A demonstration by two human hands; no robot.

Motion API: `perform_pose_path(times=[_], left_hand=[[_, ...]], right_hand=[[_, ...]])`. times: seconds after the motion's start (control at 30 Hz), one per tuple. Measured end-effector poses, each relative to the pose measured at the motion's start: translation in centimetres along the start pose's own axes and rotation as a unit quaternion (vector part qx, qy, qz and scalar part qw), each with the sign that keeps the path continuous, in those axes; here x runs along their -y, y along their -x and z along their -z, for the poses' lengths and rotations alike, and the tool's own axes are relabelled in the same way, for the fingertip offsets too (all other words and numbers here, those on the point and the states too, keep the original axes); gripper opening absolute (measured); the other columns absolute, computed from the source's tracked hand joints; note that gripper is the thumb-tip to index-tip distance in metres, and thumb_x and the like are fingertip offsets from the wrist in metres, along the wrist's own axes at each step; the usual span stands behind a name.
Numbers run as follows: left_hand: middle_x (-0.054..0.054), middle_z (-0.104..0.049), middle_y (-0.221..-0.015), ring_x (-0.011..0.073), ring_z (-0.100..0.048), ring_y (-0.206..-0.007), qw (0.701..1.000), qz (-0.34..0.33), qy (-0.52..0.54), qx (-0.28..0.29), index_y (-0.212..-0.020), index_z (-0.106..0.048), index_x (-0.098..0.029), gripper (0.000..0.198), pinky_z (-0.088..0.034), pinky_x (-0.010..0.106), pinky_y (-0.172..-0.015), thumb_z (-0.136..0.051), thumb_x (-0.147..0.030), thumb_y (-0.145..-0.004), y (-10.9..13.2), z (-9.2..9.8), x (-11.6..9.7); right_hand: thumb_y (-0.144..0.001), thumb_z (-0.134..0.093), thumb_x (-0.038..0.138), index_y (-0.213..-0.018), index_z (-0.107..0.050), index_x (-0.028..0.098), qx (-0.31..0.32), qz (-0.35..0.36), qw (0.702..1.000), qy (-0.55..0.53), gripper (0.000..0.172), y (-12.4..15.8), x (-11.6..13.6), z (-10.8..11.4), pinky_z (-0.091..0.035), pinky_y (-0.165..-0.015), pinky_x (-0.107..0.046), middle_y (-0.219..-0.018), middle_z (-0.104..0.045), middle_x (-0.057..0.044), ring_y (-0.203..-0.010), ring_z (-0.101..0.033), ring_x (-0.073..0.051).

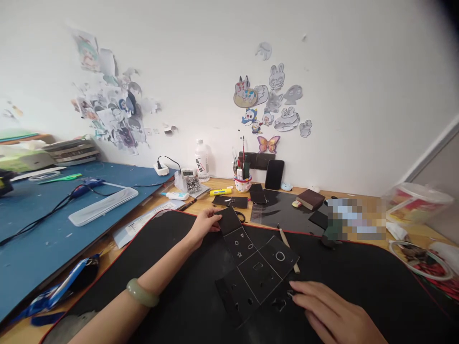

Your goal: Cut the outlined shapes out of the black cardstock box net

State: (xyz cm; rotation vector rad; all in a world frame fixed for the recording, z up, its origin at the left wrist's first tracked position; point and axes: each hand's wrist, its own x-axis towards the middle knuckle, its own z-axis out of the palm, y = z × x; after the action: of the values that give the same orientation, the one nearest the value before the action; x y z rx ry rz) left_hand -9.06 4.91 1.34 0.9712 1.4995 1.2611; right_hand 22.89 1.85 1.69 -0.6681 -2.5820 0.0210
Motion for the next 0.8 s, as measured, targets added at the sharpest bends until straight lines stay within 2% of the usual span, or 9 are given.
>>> perform_pose_path(times=[0.13, 0.2, 0.27, 0.33, 0.53, 0.63, 0.73, 0.8], left_hand=[[0.008, -0.056, -0.105, 0.0177, -0.055, -0.092, 0.994, -0.032, 0.093, 0.038, -0.108, -0.051, -0.016, 0.038, -0.044, 0.031, -0.078, -0.045, -0.044, -0.083, 0.6, -0.6, -0.6], [0.008, -0.056, -0.109, 0.0192, -0.053, -0.099, 0.986, -0.045, 0.142, 0.071, -0.109, -0.053, -0.018, 0.048, -0.042, 0.029, -0.081, -0.038, -0.055, -0.082, 0.9, -0.9, -0.9], [0.009, -0.054, -0.114, 0.0208, -0.050, -0.105, 0.977, -0.053, 0.184, 0.096, -0.110, -0.054, -0.017, 0.057, -0.040, 0.031, -0.086, -0.030, -0.061, -0.081, 1.1, -1.3, -1.0], [0.010, -0.051, -0.119, 0.0218, -0.048, -0.109, 0.967, -0.060, 0.223, 0.105, -0.112, -0.052, -0.017, 0.064, -0.037, 0.034, -0.090, -0.025, -0.064, -0.080, 1.2, -1.6, -1.0], [0.012, -0.041, -0.128, 0.0248, -0.042, -0.115, 0.942, -0.064, 0.319, 0.083, -0.116, -0.046, -0.016, 0.077, -0.038, 0.036, -0.091, -0.016, -0.073, -0.074, 1.6, -2.1, -0.5], [0.012, -0.038, -0.130, 0.0254, -0.043, -0.114, 0.935, -0.051, 0.347, 0.062, -0.115, -0.047, -0.017, 0.073, -0.041, 0.035, -0.088, -0.022, -0.072, -0.074, 1.8, -2.5, -0.5], [0.010, -0.043, -0.127, 0.0225, -0.045, -0.113, 0.932, -0.032, 0.361, 0.024, -0.114, -0.048, -0.018, 0.055, -0.043, 0.030, -0.085, -0.039, -0.060, -0.079, 1.7, -3.5, -0.7], [0.009, -0.047, -0.122, 0.0217, -0.047, -0.110, 0.931, -0.014, 0.366, -0.012, -0.111, -0.049, -0.018, 0.047, -0.045, 0.027, -0.082, -0.046, -0.053, -0.079, 1.4, -4.3, -0.8]], right_hand=[[-0.079, -0.049, 0.023, -0.081, -0.062, 0.024, -0.074, -0.128, 0.983, -0.112, 0.013, -3.7, -0.4, 0.5, -0.048, -0.084, -0.031, -0.099, -0.065, -0.004, -0.094, -0.059, -0.020], [-0.080, -0.049, 0.027, -0.085, -0.061, 0.024, -0.082, -0.196, 0.962, -0.170, 0.014, -5.7, -0.6, 0.9, -0.047, -0.082, -0.031, -0.099, -0.064, -0.004, -0.093, -0.059, -0.020], [-0.079, -0.049, 0.030, -0.090, -0.059, 0.023, -0.087, -0.254, 0.940, -0.212, 0.016, -7.5, -0.8, 1.2, -0.049, -0.075, -0.029, -0.095, -0.065, -0.003, -0.083, -0.062, -0.019], [-0.079, -0.049, 0.032, -0.092, -0.057, 0.022, -0.076, -0.285, 0.921, -0.252, 0.019, -9.0, -1.0, 1.6, -0.049, -0.069, -0.027, -0.089, -0.065, -0.003, -0.074, -0.062, -0.017], [-0.078, -0.047, 0.033, -0.103, -0.051, 0.018, -0.075, -0.295, 0.892, -0.335, 0.029, -11.2, -1.3, 1.4, -0.049, -0.070, -0.028, -0.082, -0.062, -0.004, -0.078, -0.059, -0.018], [-0.079, -0.044, 0.033, -0.110, -0.047, 0.018, -0.084, -0.320, 0.881, -0.337, 0.035, -11.7, -2.0, 0.3, -0.050, -0.065, -0.030, -0.076, -0.058, -0.002, -0.071, -0.057, -0.017], [-0.080, -0.041, 0.032, -0.115, -0.045, 0.021, -0.114, -0.314, 0.895, -0.296, 0.037, -12.3, -2.8, -1.0, -0.049, -0.066, -0.033, -0.095, -0.055, -0.006, -0.068, -0.055, -0.015], [-0.081, -0.038, 0.032, -0.116, -0.043, 0.021, -0.133, -0.280, 0.912, -0.270, 0.037, -12.7, -3.1, -2.0, -0.046, -0.077, -0.036, -0.107, -0.049, -0.008, -0.083, -0.055, -0.017]])
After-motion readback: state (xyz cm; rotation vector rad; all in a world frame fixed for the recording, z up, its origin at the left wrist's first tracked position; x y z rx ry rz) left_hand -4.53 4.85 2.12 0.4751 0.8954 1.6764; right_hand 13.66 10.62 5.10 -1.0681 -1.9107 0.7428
